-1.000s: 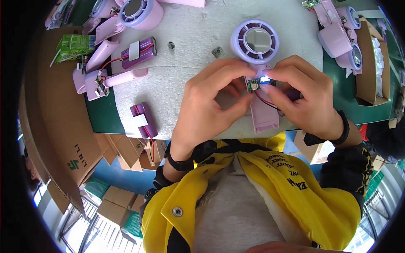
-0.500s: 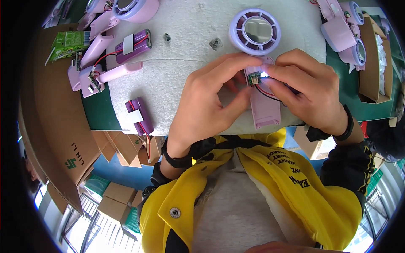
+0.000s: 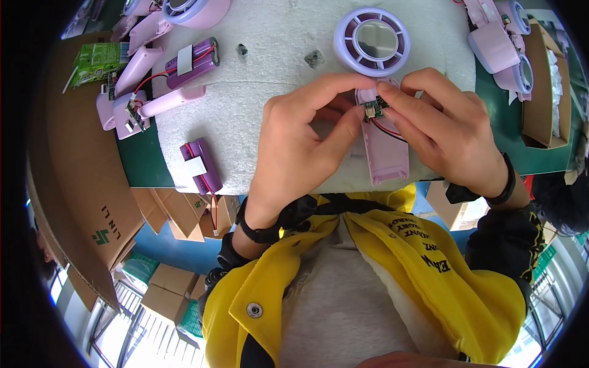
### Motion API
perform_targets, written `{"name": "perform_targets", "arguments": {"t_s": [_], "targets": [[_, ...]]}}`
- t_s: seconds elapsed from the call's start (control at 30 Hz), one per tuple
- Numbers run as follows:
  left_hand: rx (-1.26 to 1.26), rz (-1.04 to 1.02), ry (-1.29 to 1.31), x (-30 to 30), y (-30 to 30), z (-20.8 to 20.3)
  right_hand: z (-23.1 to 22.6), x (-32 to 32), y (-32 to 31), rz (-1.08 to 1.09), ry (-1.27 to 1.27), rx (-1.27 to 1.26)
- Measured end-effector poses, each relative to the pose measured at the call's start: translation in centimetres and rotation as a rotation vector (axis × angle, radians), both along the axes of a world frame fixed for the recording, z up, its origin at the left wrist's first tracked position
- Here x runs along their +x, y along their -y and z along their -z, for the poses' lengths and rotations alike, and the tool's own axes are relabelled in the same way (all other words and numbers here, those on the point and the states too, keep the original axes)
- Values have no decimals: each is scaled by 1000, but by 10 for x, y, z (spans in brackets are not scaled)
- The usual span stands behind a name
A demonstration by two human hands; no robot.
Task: The person assembles a handheld fan by connecting a battery pack to a circuit board, fitting the board into the housing, and tucking the battery into the handle. After testing the connection, the person repeats the process with another fan.
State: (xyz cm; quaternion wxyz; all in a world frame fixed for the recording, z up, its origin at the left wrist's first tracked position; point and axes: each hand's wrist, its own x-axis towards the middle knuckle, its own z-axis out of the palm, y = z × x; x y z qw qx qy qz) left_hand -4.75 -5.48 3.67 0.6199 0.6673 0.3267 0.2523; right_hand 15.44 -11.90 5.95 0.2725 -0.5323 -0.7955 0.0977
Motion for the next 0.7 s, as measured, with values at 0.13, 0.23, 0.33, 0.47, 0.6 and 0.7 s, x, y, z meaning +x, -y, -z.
{"name": "perform_targets", "arguments": {"t_s": [0.13,0.23,0.33,0.47,0.6,0.7], "targets": [[-13,-28,-28,2,1,-2,-1,0,-1,18,3,-35],[210,-48,63,6,0,5,3,-1,-6,62,-198,-39],[281,-12,-1,5,-1,1,3,2,-6,80,-270,-213],[349,7,-38,5,-3,0,2,9,-10,9,-292,-388],[343,-18,-46,5,-1,1,-16,16,-15,-80,-302,-587],[334,-35,-45,2,-3,2,-14,19,-14,-122,-312,-619]]}}
